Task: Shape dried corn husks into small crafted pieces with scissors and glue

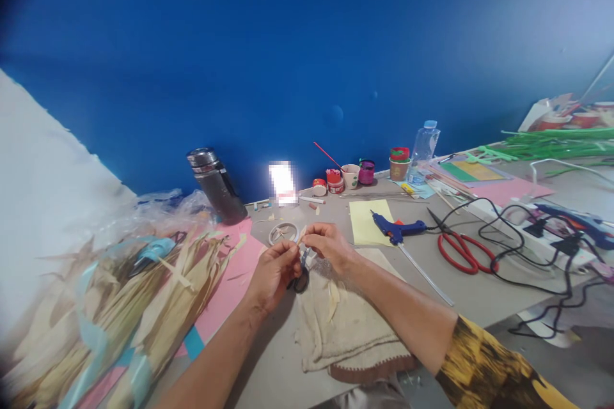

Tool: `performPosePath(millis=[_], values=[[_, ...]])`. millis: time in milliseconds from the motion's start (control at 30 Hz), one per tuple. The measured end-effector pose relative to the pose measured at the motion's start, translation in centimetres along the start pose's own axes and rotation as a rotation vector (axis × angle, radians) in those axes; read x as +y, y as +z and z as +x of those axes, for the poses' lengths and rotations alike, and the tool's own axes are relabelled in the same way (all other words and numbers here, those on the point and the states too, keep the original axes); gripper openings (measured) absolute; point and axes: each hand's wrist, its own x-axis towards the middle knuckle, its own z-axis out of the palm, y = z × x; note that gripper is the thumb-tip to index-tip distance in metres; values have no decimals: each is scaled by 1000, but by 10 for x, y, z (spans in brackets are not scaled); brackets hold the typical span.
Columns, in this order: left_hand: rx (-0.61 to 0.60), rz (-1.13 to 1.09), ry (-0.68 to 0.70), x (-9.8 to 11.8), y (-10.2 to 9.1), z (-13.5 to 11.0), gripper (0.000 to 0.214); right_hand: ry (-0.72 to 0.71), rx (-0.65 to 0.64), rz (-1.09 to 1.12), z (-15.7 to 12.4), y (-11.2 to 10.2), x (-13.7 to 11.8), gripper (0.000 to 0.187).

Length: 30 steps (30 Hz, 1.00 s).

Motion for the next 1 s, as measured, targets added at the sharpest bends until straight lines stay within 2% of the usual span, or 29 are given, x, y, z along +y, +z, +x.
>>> performPosePath(millis=[333,467,600,733,1000], values=[[-51,-116,-14,-2,-1,1,36,34,79,-11,0,5,5,17],[-60,-149,9,1,0,0,36,48,154,48,3,2,5,22],[24,-179,10,1,-1,3,40,91,135,147,7,-2,9,27],[141,-181,7,-2,-3,7,43,60,72,184,5,3,14,29],[157,-96,22,-4,1,4,35,-13,119,17,1,9,15,25]])
